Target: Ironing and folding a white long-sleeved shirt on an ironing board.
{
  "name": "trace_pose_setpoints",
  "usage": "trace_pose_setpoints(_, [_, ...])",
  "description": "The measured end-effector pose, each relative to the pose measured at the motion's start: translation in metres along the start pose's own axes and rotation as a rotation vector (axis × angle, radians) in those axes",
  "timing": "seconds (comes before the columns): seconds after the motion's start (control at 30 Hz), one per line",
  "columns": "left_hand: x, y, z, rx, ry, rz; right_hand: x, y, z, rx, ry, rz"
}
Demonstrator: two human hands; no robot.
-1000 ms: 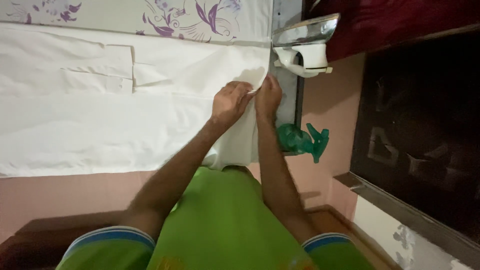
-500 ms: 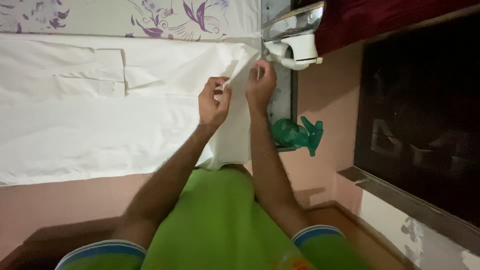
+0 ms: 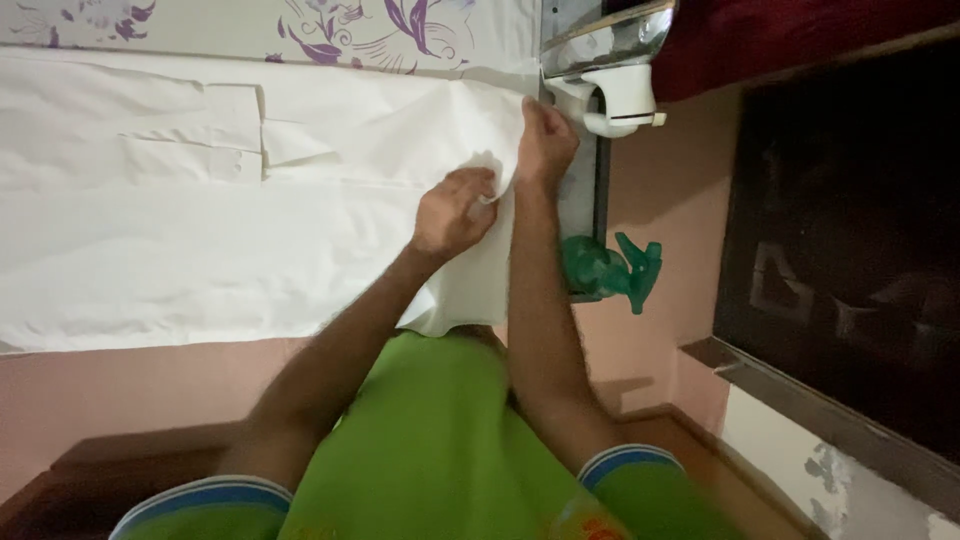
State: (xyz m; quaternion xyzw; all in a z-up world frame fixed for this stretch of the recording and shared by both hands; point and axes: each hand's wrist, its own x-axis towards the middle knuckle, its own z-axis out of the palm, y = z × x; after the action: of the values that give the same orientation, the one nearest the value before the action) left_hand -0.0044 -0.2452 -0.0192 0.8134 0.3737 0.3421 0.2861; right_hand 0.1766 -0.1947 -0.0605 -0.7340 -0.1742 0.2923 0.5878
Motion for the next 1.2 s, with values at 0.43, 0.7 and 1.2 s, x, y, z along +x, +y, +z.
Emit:
trace_pose_setpoints(0.43, [0.005,0.008,0.003,0.038,0.017,0.099,0.005,0.02,-0.002,-0.167,0.102,-0.112])
trace_pose_setpoints(0.7, [0.034,0.031,-0.021,-0.24,0.039,-0.433,-0.058,0.018,-0.037,-0.311,0.032,-0.117])
trace_pose_setpoints(1.2, [0.021,0.026,-0.023,-0.456,0.066,-0.448,-0.091,0.011,-0.066,-0.488,-0.087,-0.126])
